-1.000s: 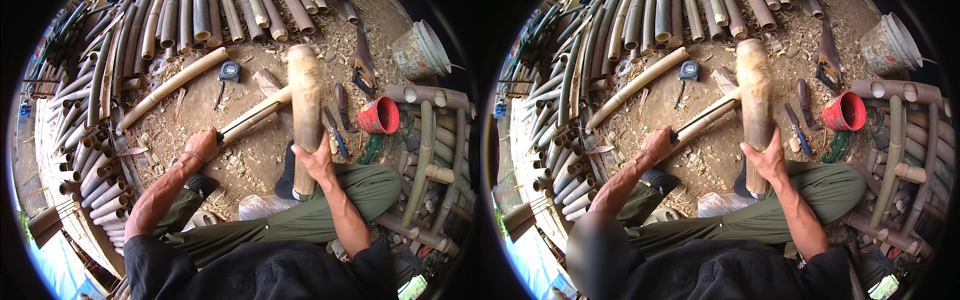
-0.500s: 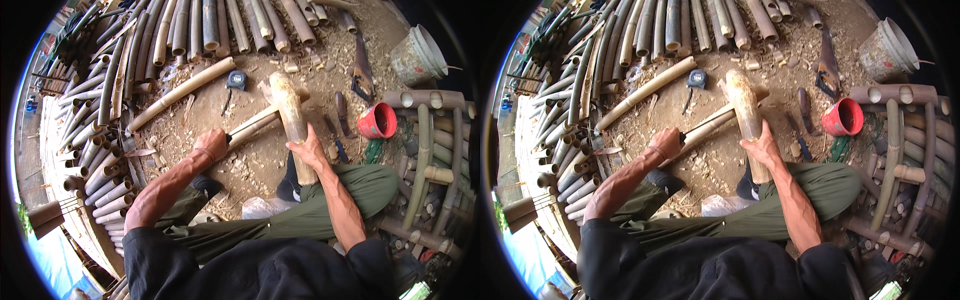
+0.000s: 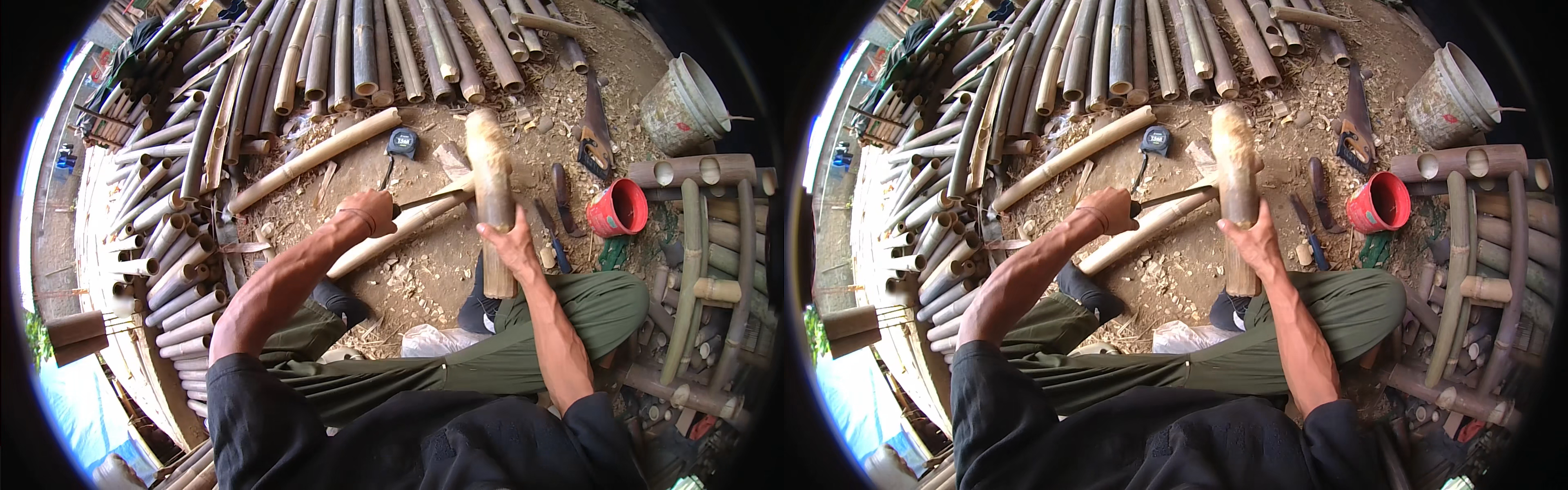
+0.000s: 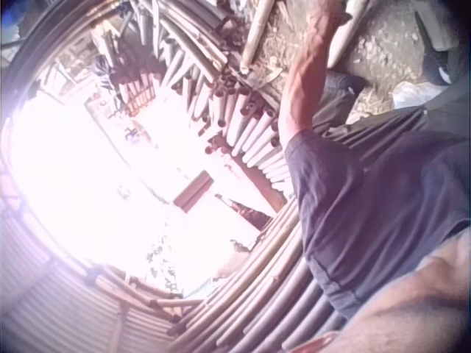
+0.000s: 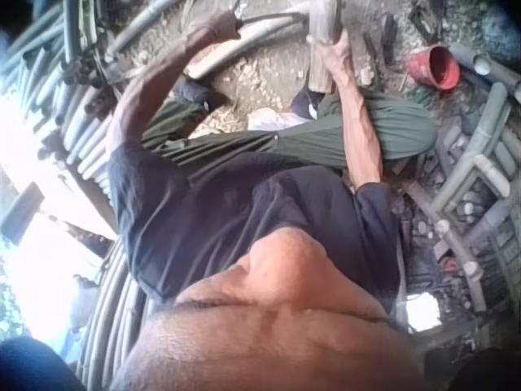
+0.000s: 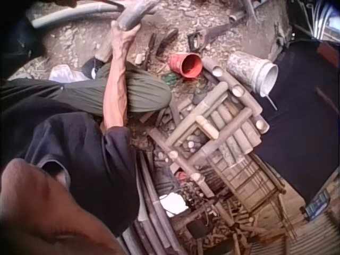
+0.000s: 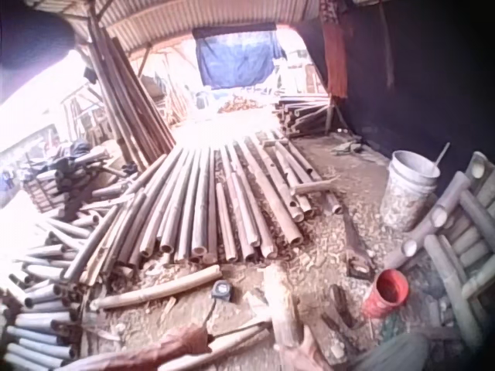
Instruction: The person sits on the ground and uses a hand saw to cut a bamboo pole in half lengthwise. They then use a wooden mallet and a metal chisel to split the bamboo halves into thinner strips. Finally, they use a knife to shave and smooth the edges of the bamboo strips.
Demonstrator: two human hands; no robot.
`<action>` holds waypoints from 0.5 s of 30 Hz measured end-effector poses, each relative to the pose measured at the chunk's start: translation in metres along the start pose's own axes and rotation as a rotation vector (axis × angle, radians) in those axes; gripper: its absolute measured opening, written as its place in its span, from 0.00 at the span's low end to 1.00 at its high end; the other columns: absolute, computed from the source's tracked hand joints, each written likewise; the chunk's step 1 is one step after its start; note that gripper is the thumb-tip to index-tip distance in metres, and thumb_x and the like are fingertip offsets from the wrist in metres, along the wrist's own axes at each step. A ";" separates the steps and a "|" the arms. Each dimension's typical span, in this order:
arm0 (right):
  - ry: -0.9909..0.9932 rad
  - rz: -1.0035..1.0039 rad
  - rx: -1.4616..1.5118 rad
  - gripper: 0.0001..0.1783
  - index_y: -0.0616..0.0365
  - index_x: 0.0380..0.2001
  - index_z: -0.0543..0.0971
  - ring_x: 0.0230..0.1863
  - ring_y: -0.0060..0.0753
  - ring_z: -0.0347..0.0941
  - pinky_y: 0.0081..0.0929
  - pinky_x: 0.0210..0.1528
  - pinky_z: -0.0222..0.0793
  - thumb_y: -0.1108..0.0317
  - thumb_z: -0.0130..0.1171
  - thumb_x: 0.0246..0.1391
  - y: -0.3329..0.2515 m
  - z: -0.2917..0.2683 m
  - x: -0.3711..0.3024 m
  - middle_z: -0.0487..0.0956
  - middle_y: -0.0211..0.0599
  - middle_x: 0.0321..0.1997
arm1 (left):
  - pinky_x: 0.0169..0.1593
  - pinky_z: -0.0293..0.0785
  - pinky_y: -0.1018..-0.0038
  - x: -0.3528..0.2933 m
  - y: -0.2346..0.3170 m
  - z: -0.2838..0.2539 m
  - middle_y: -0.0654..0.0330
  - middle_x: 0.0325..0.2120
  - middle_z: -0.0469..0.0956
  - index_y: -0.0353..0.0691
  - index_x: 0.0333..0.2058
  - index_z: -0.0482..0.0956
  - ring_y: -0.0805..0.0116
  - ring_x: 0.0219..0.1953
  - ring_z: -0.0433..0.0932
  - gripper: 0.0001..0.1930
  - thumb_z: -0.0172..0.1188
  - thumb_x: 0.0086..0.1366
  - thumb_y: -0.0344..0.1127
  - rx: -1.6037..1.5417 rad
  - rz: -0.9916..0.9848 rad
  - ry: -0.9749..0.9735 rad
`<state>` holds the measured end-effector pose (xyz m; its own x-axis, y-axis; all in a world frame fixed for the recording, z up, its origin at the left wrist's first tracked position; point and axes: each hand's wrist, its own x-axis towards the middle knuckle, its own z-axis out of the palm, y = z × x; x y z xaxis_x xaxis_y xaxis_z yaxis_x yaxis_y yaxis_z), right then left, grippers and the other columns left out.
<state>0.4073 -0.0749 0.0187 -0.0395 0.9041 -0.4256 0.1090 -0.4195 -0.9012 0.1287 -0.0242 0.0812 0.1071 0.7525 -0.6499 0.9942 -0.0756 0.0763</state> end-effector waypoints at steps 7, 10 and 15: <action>0.053 -0.739 0.009 0.46 0.67 0.60 0.62 0.51 0.36 0.70 0.33 0.56 0.67 0.56 0.71 0.41 -0.144 -0.143 0.016 0.73 0.44 0.50 | 0.20 0.70 0.70 -0.050 0.028 -0.093 0.59 0.14 0.75 0.32 0.27 0.80 0.71 0.14 0.73 0.17 0.65 0.60 0.45 -0.312 -0.052 0.091; 0.048 -0.981 -0.363 0.49 0.70 0.58 0.62 0.51 0.45 0.74 0.42 0.56 0.72 0.48 0.72 0.41 -0.222 -0.201 -0.002 0.73 0.52 0.49 | 0.15 0.65 0.74 -0.096 0.054 -0.134 0.64 0.14 0.72 0.35 0.30 0.78 0.77 0.12 0.68 0.14 0.64 0.62 0.43 -0.461 -0.023 0.386; 0.159 -1.304 -0.536 0.50 0.73 0.64 0.56 0.65 0.49 0.63 0.39 0.67 0.59 0.57 0.70 0.45 -0.344 -0.176 -0.055 0.68 0.62 0.59 | 0.17 0.58 0.75 -0.135 0.034 -0.115 0.68 0.14 0.69 0.37 0.29 0.74 0.80 0.14 0.63 0.12 0.59 0.67 0.39 -0.676 0.042 0.789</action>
<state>0.5471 0.0344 0.3665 -0.2967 0.6276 0.7198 0.4410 0.7586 -0.4797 0.1467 -0.0532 0.2587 -0.1363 0.9904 0.0236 0.7519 0.0879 0.6534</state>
